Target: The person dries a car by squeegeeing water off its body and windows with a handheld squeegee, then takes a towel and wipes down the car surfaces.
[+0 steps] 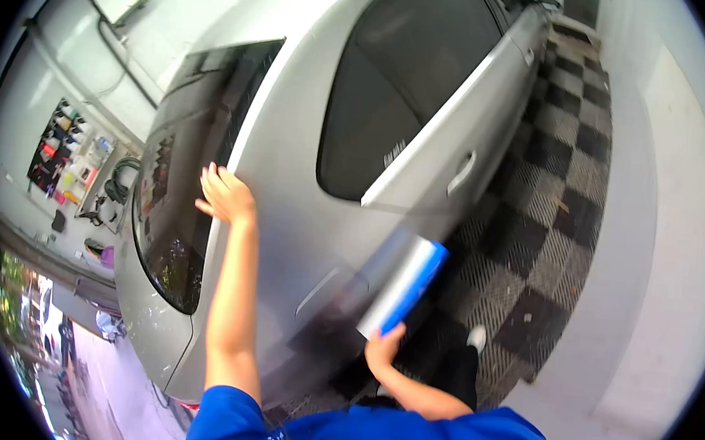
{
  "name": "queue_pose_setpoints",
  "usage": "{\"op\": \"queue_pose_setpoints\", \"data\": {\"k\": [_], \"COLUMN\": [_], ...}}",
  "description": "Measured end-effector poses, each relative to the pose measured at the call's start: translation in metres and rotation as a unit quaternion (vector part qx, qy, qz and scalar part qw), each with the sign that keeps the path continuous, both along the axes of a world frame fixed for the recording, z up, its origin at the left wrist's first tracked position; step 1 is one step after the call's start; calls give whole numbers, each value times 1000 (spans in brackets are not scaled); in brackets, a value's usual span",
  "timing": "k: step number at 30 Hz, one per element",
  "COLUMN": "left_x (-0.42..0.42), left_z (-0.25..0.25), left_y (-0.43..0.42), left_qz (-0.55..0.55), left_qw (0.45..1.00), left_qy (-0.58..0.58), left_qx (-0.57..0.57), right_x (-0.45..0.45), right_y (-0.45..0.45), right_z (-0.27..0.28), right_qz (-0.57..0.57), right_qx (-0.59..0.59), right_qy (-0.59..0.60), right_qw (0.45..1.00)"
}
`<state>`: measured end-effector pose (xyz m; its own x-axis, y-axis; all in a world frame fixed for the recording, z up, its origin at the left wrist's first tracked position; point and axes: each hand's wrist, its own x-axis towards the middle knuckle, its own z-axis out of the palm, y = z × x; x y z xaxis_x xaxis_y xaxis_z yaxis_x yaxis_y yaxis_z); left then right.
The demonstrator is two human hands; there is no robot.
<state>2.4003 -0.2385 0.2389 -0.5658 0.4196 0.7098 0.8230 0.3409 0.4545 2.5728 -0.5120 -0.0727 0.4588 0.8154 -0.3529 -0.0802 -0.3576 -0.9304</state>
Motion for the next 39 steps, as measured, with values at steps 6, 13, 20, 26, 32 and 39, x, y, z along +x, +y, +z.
{"op": "queue_pose_setpoints", "data": {"k": [6,13,20,26,32,39], "left_x": [6,6,3,-3,-2,122], "left_z": [-11,-13,-11,-15,-17,68], "left_y": [-10,-7,-7,-13,-16,110], "left_qz": [-17,-12,0,1,26,-188], "left_qw": [995,990,990,991,990,962], "left_qy": [69,87,103,110,117,113], "left_qx": [66,108,94,82,70,161], "right_x": [76,111,162,162,279,276], "right_y": [120,386,396,307,397,520], "right_z": [128,304,309,127,144,362], "right_qz": [207,263,78,296,32,346], "right_qx": [333,570,523,493,353,604], "right_qy": [-126,-278,-160,-242,-174,-239], "right_qw": [912,727,834,781,919,677]}}
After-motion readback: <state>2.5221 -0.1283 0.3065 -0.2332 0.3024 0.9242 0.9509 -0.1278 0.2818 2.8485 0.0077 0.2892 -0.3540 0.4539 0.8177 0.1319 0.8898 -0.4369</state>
